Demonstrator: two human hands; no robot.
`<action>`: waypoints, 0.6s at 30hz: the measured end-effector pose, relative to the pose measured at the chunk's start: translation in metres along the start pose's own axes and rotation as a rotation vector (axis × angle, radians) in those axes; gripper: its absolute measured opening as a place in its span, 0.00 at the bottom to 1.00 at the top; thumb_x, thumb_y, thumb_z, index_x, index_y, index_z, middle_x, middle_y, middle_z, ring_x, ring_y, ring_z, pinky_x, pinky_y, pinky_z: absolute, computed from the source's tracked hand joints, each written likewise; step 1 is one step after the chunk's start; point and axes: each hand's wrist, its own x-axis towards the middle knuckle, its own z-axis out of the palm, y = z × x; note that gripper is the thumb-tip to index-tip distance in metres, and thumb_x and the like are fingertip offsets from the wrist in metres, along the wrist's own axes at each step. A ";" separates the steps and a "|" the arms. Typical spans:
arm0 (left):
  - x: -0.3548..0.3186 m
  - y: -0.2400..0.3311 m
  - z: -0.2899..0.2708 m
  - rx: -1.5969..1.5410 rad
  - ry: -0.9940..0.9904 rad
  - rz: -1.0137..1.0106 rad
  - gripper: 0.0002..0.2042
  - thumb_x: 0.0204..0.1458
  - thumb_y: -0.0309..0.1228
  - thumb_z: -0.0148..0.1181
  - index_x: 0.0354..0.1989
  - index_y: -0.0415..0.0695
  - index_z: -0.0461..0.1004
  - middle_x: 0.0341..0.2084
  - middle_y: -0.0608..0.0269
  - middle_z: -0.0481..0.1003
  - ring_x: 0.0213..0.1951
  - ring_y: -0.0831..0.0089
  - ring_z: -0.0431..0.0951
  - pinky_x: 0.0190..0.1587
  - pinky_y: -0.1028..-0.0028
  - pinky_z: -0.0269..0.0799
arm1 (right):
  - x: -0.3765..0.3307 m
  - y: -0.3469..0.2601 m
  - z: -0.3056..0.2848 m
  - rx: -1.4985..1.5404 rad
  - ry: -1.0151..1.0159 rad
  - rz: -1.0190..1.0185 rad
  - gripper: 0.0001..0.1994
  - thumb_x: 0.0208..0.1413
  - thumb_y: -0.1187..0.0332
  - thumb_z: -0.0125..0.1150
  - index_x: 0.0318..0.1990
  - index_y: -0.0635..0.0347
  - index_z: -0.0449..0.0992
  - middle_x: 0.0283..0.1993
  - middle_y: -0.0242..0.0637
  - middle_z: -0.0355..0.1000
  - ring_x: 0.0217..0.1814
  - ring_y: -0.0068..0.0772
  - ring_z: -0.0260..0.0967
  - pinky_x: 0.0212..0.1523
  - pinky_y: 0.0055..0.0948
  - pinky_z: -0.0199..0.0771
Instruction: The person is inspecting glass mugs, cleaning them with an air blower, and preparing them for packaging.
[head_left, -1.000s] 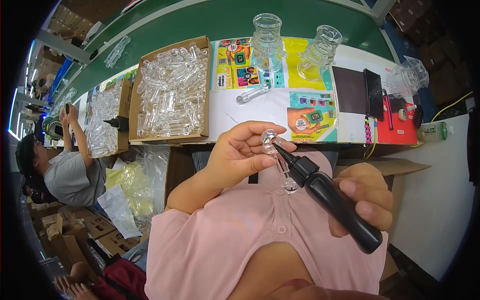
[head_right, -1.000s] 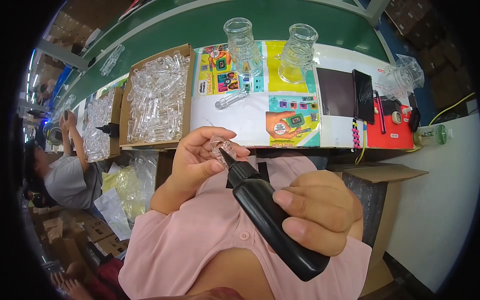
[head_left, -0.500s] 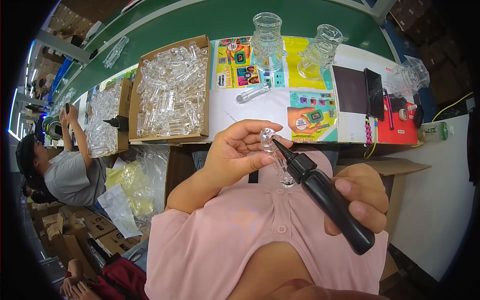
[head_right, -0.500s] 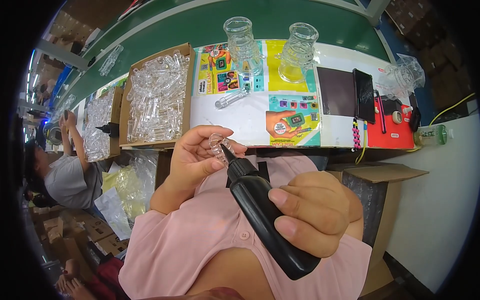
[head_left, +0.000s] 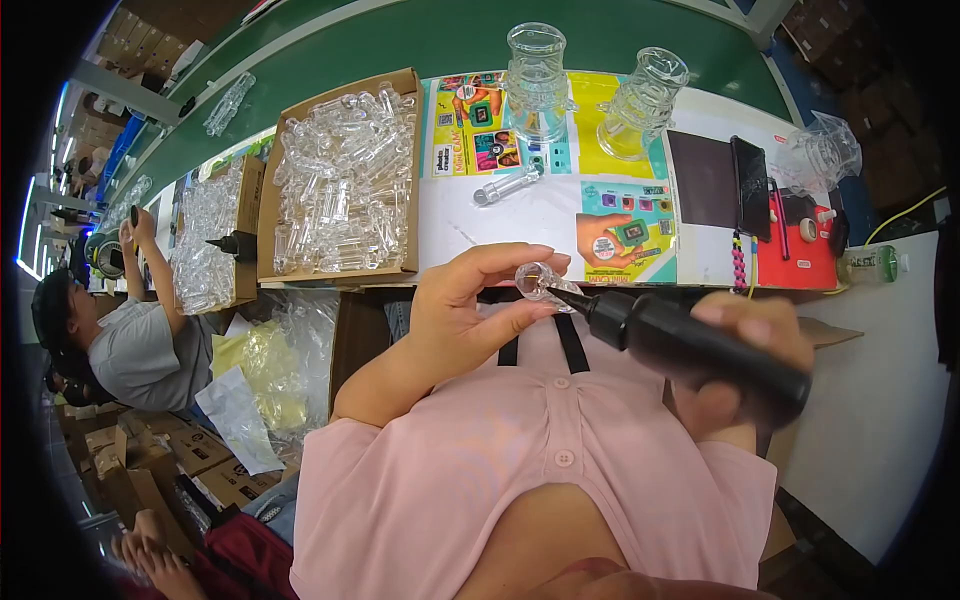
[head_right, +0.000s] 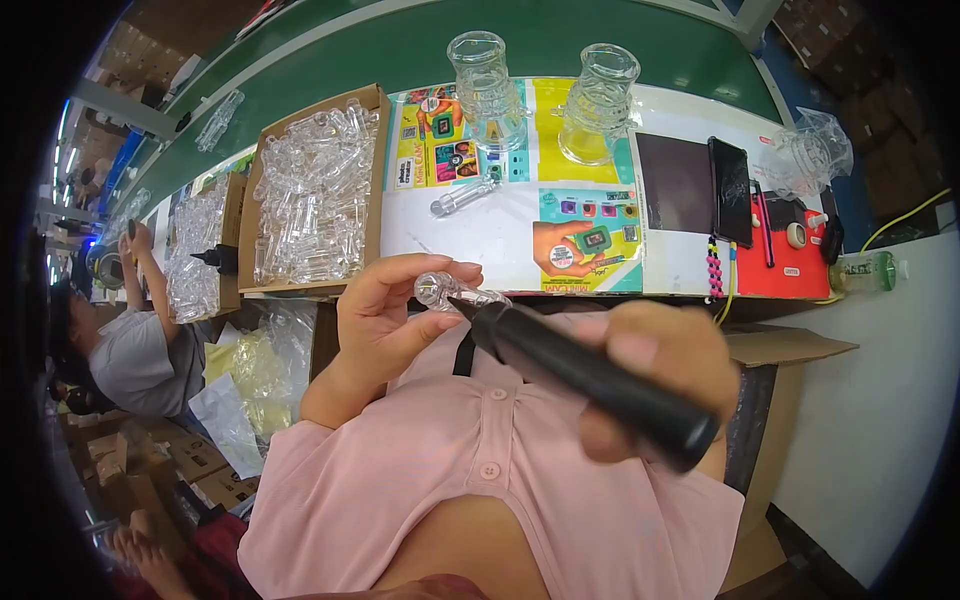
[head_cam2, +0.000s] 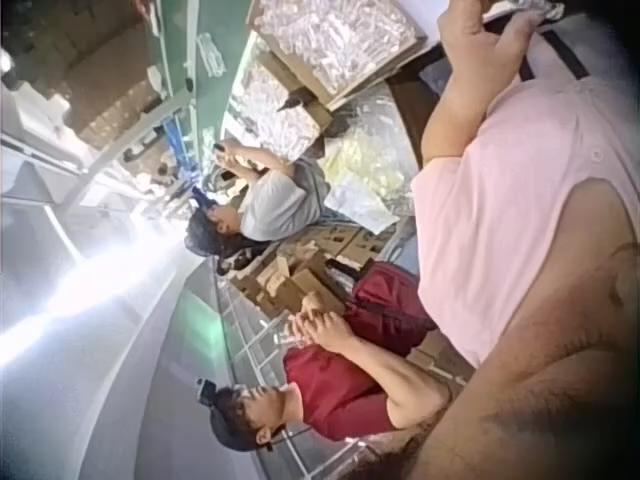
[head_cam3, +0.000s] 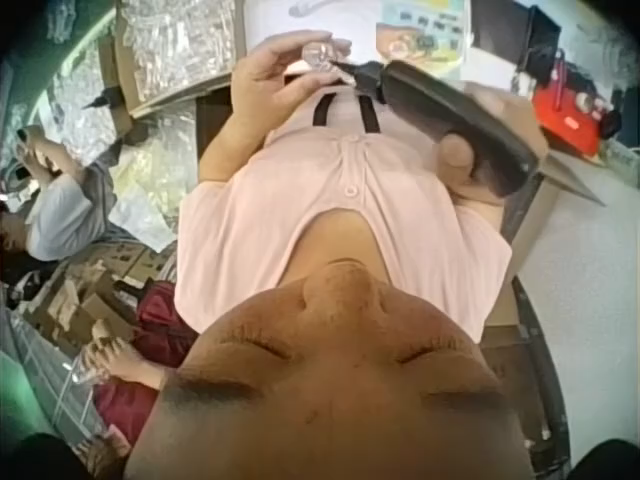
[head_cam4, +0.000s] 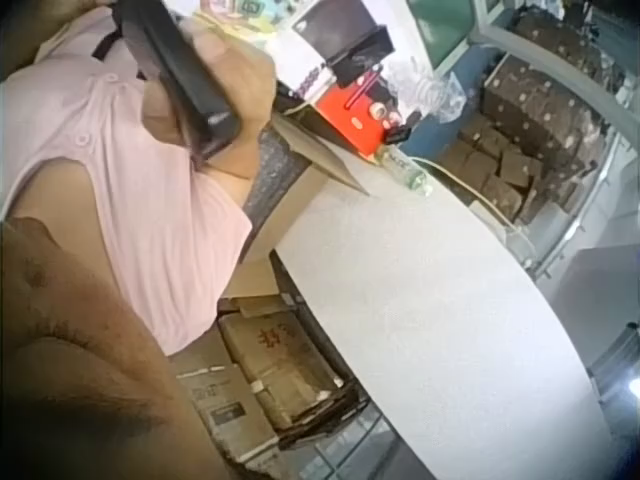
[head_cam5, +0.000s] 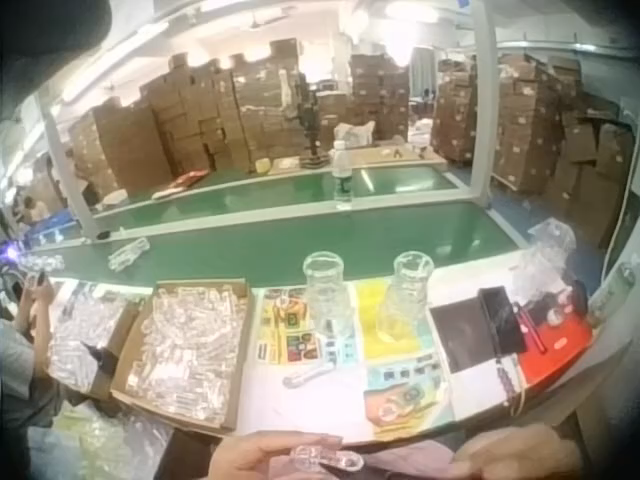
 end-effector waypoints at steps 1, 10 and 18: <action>0.000 0.000 0.000 -0.010 -0.007 -0.016 0.21 0.42 0.17 0.60 0.47 0.36 0.63 0.40 0.47 0.72 0.46 0.62 0.72 0.51 0.66 0.66 | 0.000 0.001 0.004 -0.022 0.073 0.049 0.29 0.49 0.47 0.53 0.48 0.62 0.57 0.34 0.42 0.64 0.27 0.30 0.64 0.28 0.26 0.69; 0.008 -0.014 0.008 -0.297 0.035 -0.215 0.20 0.45 0.17 0.57 0.49 0.36 0.63 0.45 0.53 0.69 0.46 0.69 0.72 0.51 0.72 0.66 | -0.010 0.063 0.014 1.002 0.802 0.678 0.23 0.57 0.64 0.45 0.58 0.62 0.55 0.43 0.40 0.68 0.37 0.29 0.68 0.40 0.27 0.70; 0.031 -0.042 0.031 -0.557 0.022 -0.469 0.21 0.49 0.25 0.55 0.52 0.39 0.61 0.40 0.57 0.70 0.43 0.64 0.73 0.47 0.69 0.69 | -0.041 0.137 -0.034 1.171 0.832 0.750 0.13 0.52 0.74 0.52 0.46 0.67 0.67 0.44 0.47 0.69 0.42 0.36 0.69 0.44 0.29 0.70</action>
